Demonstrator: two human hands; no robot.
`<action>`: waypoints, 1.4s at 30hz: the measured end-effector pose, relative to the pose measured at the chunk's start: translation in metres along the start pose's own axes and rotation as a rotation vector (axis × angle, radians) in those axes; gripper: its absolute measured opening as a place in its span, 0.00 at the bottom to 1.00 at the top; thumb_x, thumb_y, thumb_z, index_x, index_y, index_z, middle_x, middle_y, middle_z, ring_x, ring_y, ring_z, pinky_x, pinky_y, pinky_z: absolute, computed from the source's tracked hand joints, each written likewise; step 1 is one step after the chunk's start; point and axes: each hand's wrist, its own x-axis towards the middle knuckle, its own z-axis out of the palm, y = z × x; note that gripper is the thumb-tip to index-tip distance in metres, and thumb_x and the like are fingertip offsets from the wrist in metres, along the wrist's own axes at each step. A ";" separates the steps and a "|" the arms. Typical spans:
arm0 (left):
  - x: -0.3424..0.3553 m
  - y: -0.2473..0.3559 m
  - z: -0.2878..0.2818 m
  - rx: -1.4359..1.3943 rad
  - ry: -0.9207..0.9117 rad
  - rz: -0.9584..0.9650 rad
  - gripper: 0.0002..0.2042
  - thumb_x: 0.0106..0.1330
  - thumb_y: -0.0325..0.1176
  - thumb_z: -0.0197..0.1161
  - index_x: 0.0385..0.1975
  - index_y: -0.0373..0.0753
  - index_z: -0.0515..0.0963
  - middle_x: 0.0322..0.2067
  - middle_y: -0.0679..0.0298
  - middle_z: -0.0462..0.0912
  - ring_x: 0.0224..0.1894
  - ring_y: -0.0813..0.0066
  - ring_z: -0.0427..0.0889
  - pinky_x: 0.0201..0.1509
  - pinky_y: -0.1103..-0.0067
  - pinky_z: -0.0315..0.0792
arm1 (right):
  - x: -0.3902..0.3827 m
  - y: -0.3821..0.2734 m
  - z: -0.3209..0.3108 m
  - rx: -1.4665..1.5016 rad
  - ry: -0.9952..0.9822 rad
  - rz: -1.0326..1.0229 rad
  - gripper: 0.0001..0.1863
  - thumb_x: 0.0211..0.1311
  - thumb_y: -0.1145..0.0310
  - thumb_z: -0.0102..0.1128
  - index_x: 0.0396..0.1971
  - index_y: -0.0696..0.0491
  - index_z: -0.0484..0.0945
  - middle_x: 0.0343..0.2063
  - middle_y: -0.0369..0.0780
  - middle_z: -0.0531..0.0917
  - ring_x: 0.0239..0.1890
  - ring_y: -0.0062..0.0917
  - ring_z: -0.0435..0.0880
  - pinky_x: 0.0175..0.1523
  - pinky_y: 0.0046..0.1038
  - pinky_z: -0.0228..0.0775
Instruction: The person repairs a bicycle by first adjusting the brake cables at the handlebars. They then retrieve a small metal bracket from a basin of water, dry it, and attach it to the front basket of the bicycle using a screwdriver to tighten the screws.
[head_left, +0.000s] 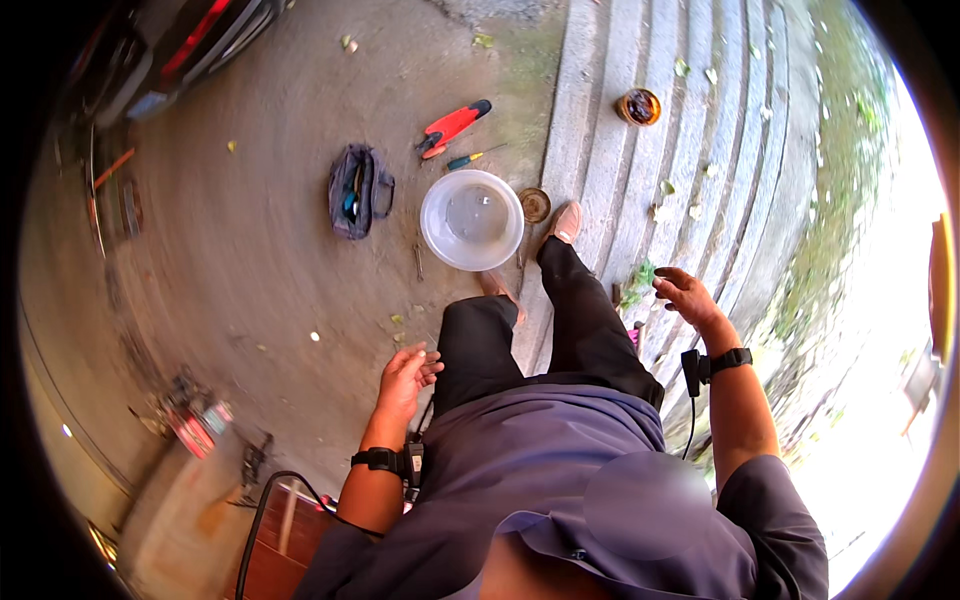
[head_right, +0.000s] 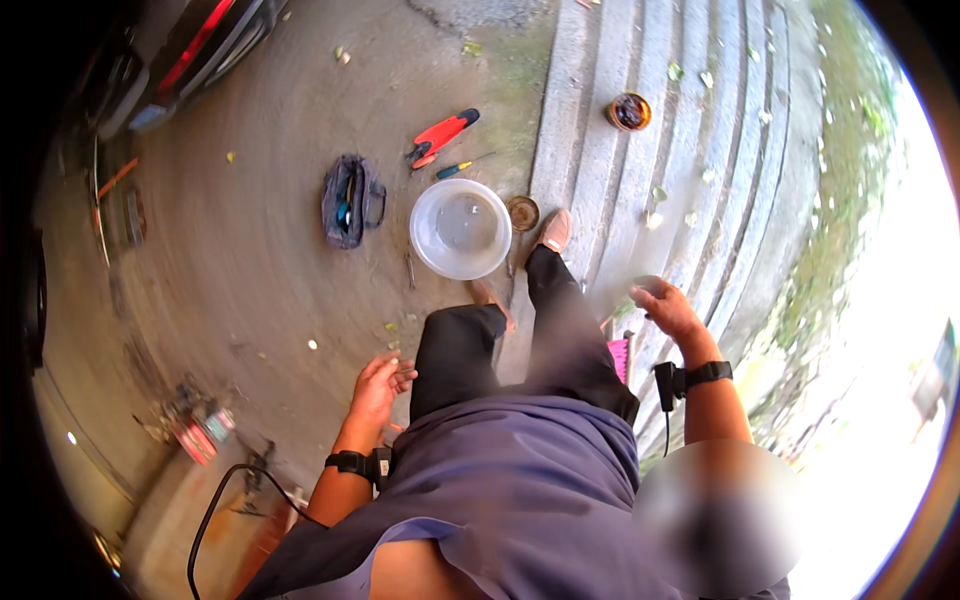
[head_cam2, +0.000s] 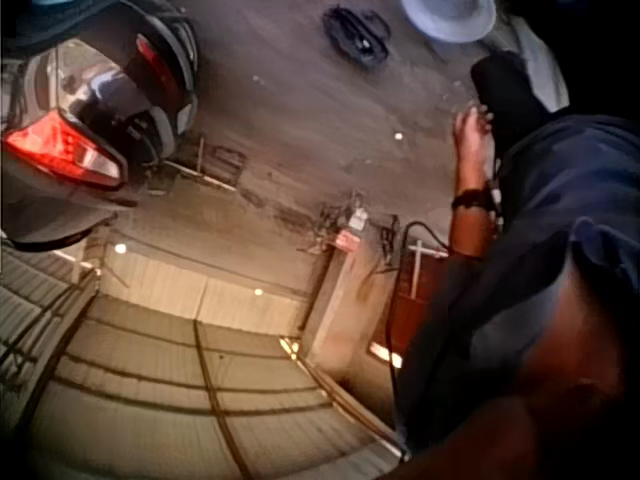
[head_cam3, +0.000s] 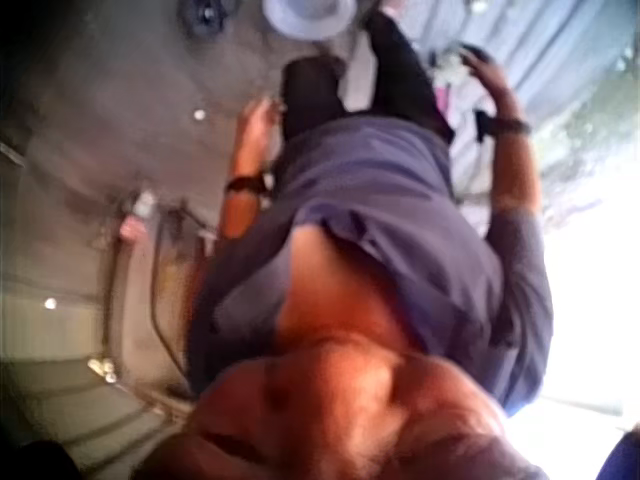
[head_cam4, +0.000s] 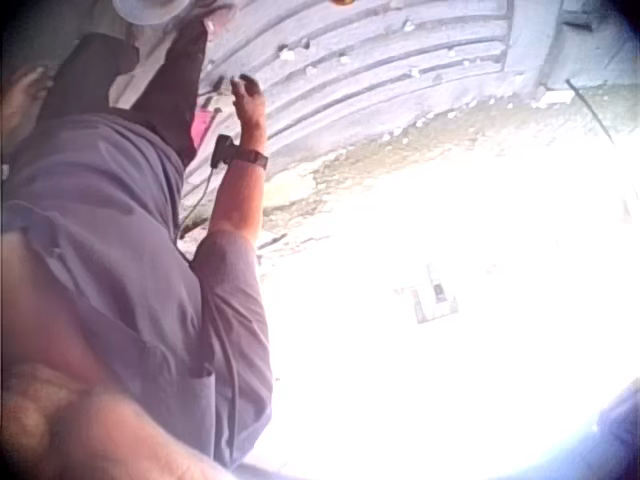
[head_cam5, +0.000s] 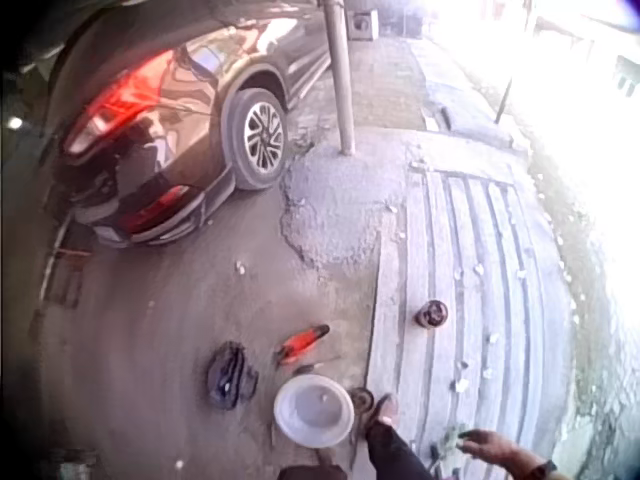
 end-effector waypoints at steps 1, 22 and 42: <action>-0.001 -0.010 0.003 -0.038 0.005 -0.009 0.11 0.69 0.32 0.56 0.50 0.39 0.73 0.40 0.58 0.84 0.38 0.71 0.84 0.36 0.79 0.75 | 0.002 -0.010 0.001 -0.033 -0.010 -0.005 0.33 0.62 0.47 0.61 0.60 0.54 0.70 0.51 0.43 0.80 0.51 0.30 0.80 0.51 0.33 0.73; -0.006 -0.206 0.042 -0.434 0.257 -0.003 0.16 0.68 0.32 0.54 0.54 0.33 0.71 0.44 0.58 0.82 0.42 0.71 0.83 0.43 0.77 0.74 | 0.132 -0.142 0.124 -0.768 -0.401 -0.225 0.29 0.62 0.52 0.60 0.57 0.56 0.73 0.48 0.49 0.81 0.49 0.32 0.81 0.53 0.30 0.72; 0.103 -0.379 0.056 0.328 0.555 0.366 0.16 0.62 0.33 0.61 0.48 0.34 0.74 0.51 0.48 0.74 0.55 0.50 0.72 0.61 0.63 0.66 | 0.450 -0.035 0.247 -0.989 0.034 -0.436 0.46 0.51 0.55 0.70 0.65 0.64 0.58 0.55 0.56 0.75 0.56 0.42 0.77 0.58 0.35 0.71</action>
